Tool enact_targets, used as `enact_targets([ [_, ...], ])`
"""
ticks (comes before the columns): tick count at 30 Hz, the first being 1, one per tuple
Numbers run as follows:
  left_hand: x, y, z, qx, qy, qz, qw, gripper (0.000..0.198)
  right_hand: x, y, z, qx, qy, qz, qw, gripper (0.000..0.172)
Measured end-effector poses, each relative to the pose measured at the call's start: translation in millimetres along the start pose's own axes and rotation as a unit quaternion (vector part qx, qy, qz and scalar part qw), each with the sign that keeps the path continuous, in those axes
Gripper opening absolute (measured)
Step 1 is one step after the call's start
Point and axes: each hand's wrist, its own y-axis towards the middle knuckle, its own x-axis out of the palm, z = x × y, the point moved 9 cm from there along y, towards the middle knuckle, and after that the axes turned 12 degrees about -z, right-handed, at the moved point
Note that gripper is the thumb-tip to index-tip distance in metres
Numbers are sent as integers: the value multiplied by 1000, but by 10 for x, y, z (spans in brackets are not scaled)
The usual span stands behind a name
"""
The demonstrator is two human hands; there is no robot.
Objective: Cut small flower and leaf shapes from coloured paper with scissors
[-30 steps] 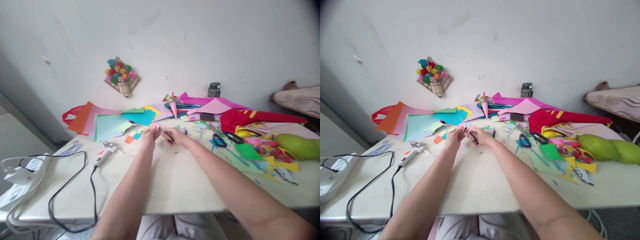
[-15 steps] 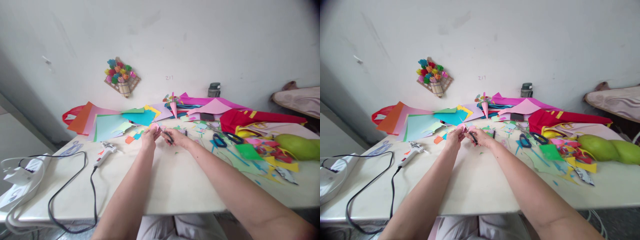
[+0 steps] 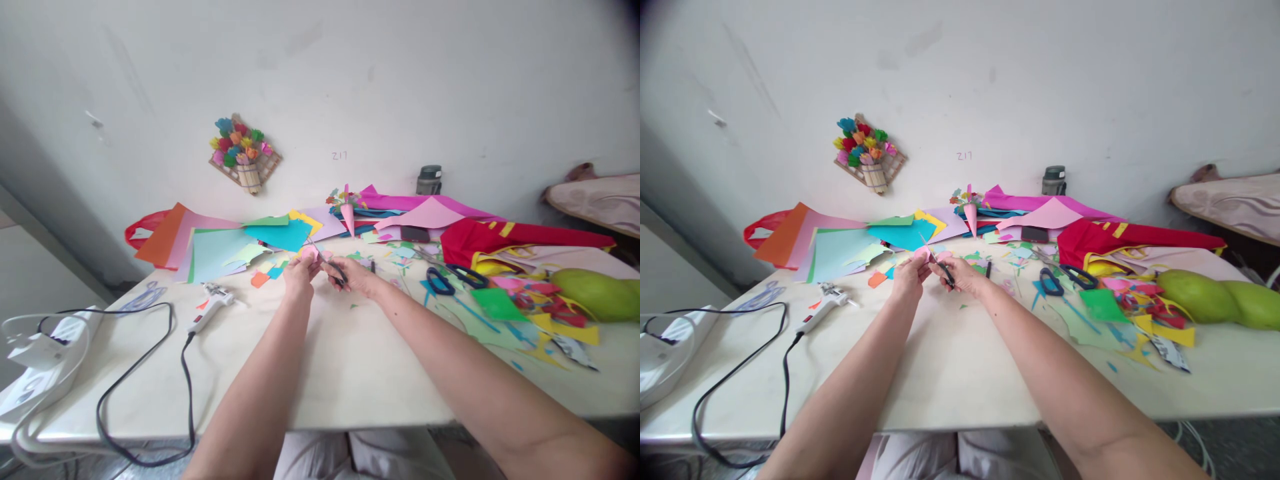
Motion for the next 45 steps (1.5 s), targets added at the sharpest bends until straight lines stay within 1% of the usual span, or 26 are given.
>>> enact_targets([
  [5, -7, 1, 19, 6, 8, -1, 1000, 14, -33, 23, 48, 0, 11, -3, 1000, 33],
  [11, 31, -33, 68, 21, 14, -12, 1000, 20, -58, 11, 61, 6, 16, 2, 1000, 32],
  [20, 29, -32, 80, 24, 17, -3, 1000, 15, -62, 27, 89, 7, 19, 5, 1000, 31],
  [26, 26, -46, 81, 26, 14, 3, 1000, 15, -18, 14, 48, 0, 25, 0, 1000, 32],
  [30, 16, -53, 75, 24, 11, 12, 1000, 13, -14, 12, 55, 4, 30, 3, 1000, 31],
  [35, 18, -44, 72, 25, 9, 10, 1000, 14, -17, 18, 79, 12, 34, 5, 999, 30],
  [42, 7, -46, 74, 23, 6, 20, 1000, 12, 9, 31, 70, -10, 48, 4, 999, 32],
  [45, 10, -48, 73, 24, 5, 18, 1000, 11, 21, 29, 75, -7, 50, 4, 999, 32],
])
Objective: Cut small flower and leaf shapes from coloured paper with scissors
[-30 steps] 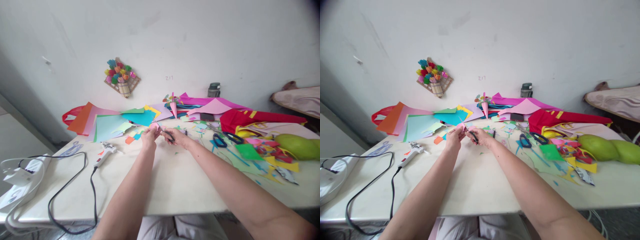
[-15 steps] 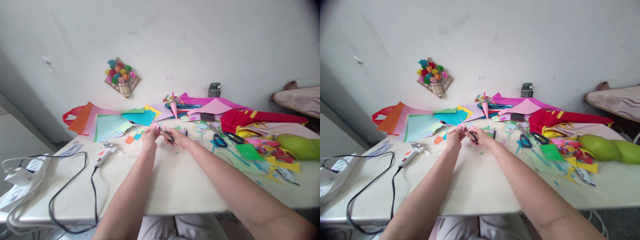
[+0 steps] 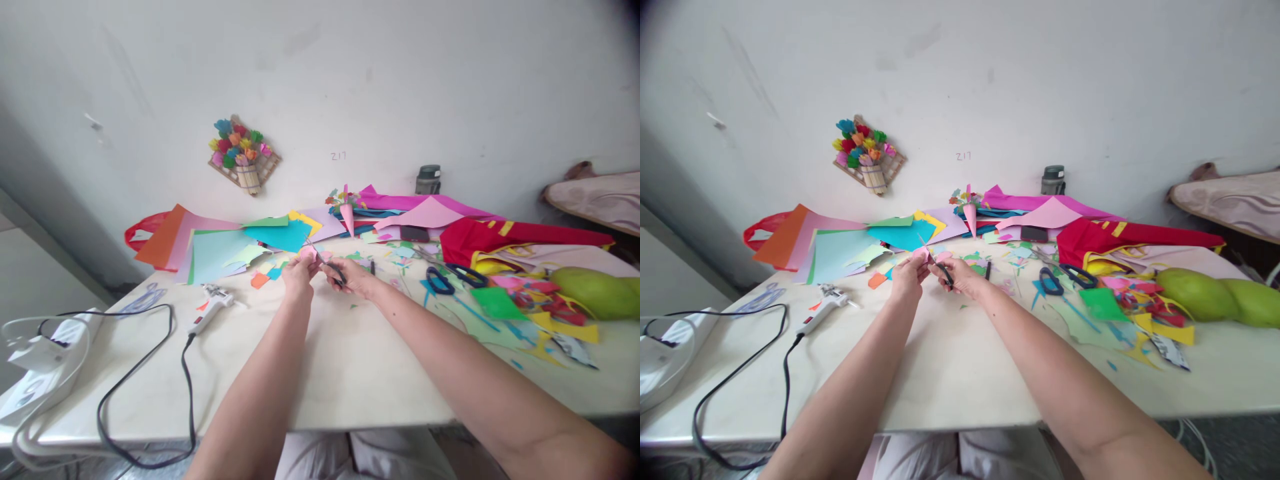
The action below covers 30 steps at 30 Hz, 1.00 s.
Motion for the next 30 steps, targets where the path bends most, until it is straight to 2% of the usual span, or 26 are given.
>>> enact_targets([
  [16, -87, 42, -63, 9, 19, 13, 1000, 20, 53, 1, 27, 17, 28, 26, 999, 26],
  [21, -98, 34, -64, 13, 25, 20, 999, 17, 58, 6, 42, 27, 29, 35, 999, 26],
  [30, -88, -43, 4, 32, 21, 74, 997, 12, 90, 2, 41, 33, 30, 53, 998, 29],
])
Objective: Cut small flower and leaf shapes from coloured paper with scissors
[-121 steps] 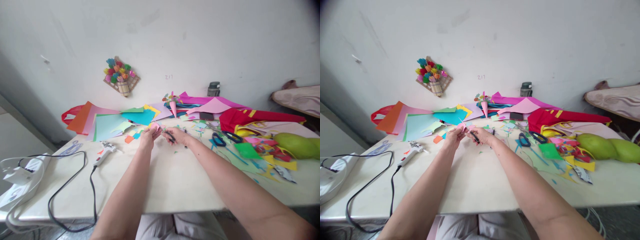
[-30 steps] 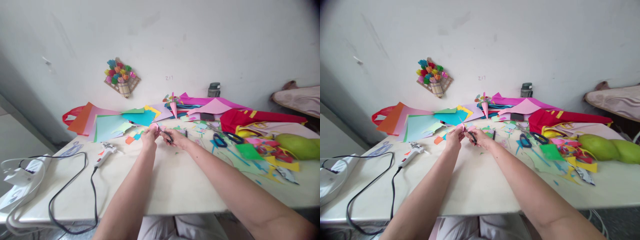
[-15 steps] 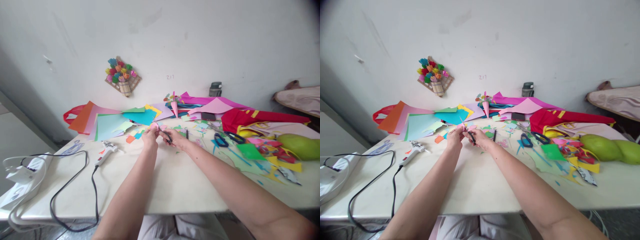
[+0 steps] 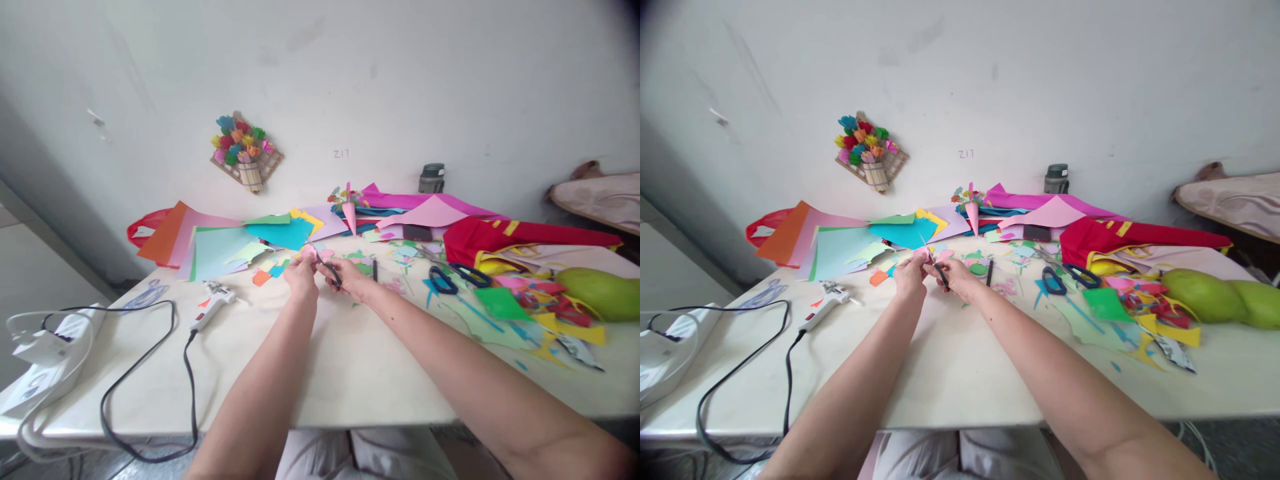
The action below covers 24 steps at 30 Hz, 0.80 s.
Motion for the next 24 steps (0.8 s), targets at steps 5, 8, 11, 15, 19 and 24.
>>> enact_targets([
  [5, 4, -13, 0, 5, 2, -1, 1000, 11, 13, -2, 5, 1, 2, 1, 1000, 31],
  [8, 0, -18, 6, 7, 3, 2, 1000, 11, 16, -8, 4, 6, 4, 3, 1000, 32],
  [11, -1, -18, 1, 1, 3, 3, 1000, 11, 16, -11, -1, 9, 6, 5, 1000, 32],
  [15, 3, -10, -17, -5, -2, -1, 1000, 11, 11, -6, 10, 11, 6, 7, 1000, 31],
  [19, 15, -2, -33, -6, -11, -12, 1000, 12, 14, -1, 13, 4, 9, 6, 1000, 33],
  [24, 12, 0, -48, -10, -17, -11, 1000, 13, 8, -6, 26, 6, 16, 15, 1000, 36],
])
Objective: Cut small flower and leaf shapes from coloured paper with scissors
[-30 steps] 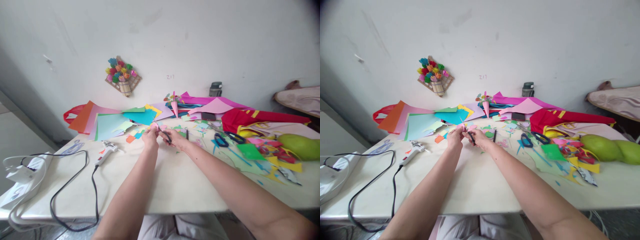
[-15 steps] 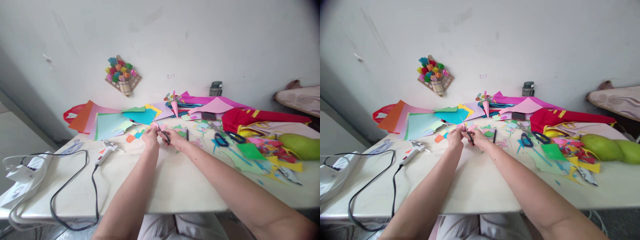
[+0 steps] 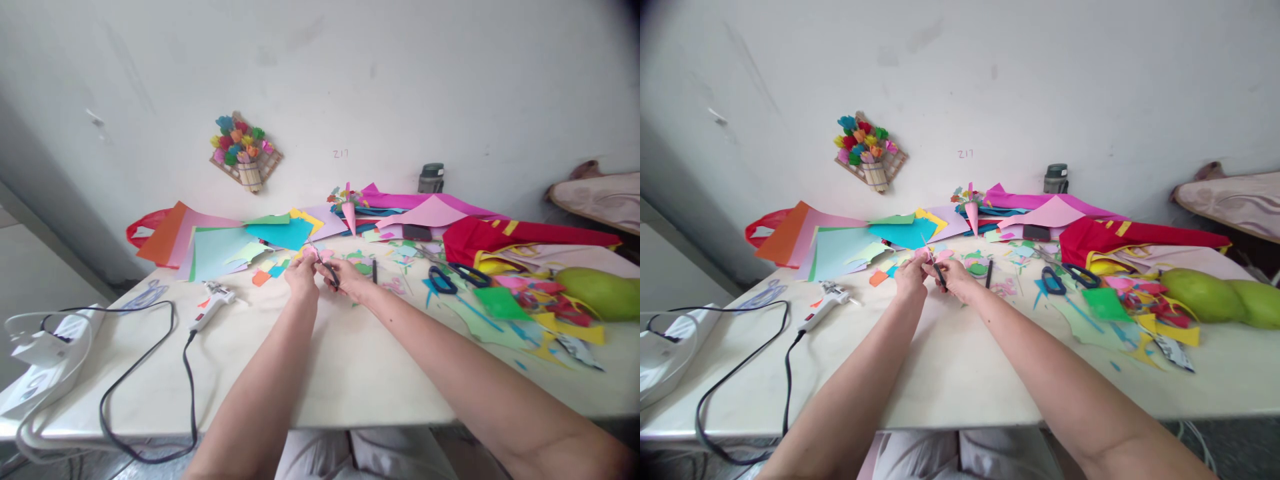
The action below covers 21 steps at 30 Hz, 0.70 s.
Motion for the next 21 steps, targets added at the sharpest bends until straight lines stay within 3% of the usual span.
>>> enact_targets([
  [12, 19, -8, -22, -14, -8, -5, 1000, 12, 18, 22, 26, 8, -15, 32, 999, 40],
  [18, -86, 58, -16, -9, 12, 20, 1000, 14, -34, 23, 43, 18, -20, 74, 997, 41],
  [21, -90, 132, 15, -13, 22, -19, 999, 10, -168, 4, -16, 11, -17, 101, 995, 39],
])
